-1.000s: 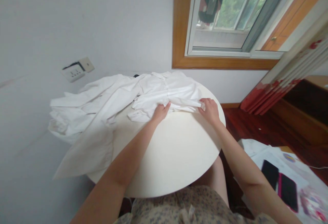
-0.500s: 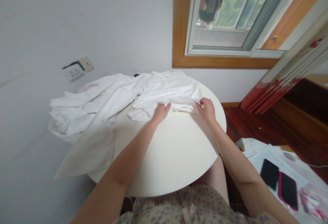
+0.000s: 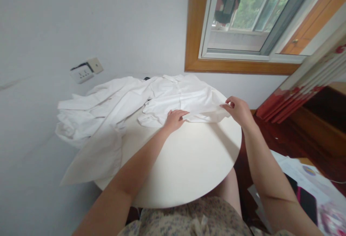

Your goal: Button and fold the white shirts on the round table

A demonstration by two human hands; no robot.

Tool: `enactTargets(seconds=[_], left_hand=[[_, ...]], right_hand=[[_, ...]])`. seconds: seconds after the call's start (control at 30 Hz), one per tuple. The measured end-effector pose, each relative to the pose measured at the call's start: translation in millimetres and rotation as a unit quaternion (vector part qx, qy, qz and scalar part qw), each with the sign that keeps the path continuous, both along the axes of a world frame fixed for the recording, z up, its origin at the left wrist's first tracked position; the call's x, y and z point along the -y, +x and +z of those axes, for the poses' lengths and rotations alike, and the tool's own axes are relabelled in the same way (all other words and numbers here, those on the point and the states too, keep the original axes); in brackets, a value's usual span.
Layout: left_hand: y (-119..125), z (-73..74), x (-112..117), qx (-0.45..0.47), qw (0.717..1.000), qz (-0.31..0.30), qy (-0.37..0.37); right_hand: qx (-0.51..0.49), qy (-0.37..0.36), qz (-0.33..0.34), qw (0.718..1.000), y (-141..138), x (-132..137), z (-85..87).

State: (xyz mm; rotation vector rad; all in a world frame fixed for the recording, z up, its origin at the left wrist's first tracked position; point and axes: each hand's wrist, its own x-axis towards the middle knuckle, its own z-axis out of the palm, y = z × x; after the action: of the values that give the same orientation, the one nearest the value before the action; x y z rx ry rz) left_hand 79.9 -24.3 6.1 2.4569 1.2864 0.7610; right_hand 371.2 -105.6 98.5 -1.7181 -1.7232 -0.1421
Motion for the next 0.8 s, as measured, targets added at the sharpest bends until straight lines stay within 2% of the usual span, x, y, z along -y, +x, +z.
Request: enactTargets(seconds=[0.1,0.2,0.33,0.43,0.5,0.57,0.63,0.7,0.77,0.8], left_hand=[[0,4.0,2,-0.008,1.000,-0.009,-0.014],[1,4.6,0,0.007,1.000,0.005,-0.021],[0,-1.0,-3,0.011,1.000,0.007,-0.026],[-1,-5.0,-5,0.019,1.000,0.001,-0.023],[-2,-5.5,-6,0.027,0.999,0.001,-0.023],[-3,-4.9,-5,0.027,0.999,0.001,-0.021],[-2,-4.0,-5,0.020,1.000,-0.001,-0.015],[-2,-3.4,-4,0.016,1.000,-0.004,-0.005],[-2,-2.3,-2,0.019,1.000,-0.005,0.013],[-1,-1.1,-2,0.022,0.999,-0.007,0.027]], right_hand=[[0.042,-0.009,0.014,0.999,11,8,-8.9],[0.064,-0.034,0.004,0.997,10,18,-29.6],[0.082,-0.045,-0.089,0.992,5,29,-62.1],[0.061,-0.048,-0.155,0.985,10,33,-81.1],[0.005,-0.042,-0.182,0.982,17,35,-89.0],[-0.097,-0.036,-0.181,0.978,23,35,-92.7],[-0.235,-0.038,-0.147,0.960,27,33,-92.0],[-0.350,-0.036,-0.103,0.930,29,31,-87.5],[-0.403,-0.020,-0.066,0.913,30,30,-80.9],[-0.405,-0.008,-0.054,0.913,32,29,-77.7]])
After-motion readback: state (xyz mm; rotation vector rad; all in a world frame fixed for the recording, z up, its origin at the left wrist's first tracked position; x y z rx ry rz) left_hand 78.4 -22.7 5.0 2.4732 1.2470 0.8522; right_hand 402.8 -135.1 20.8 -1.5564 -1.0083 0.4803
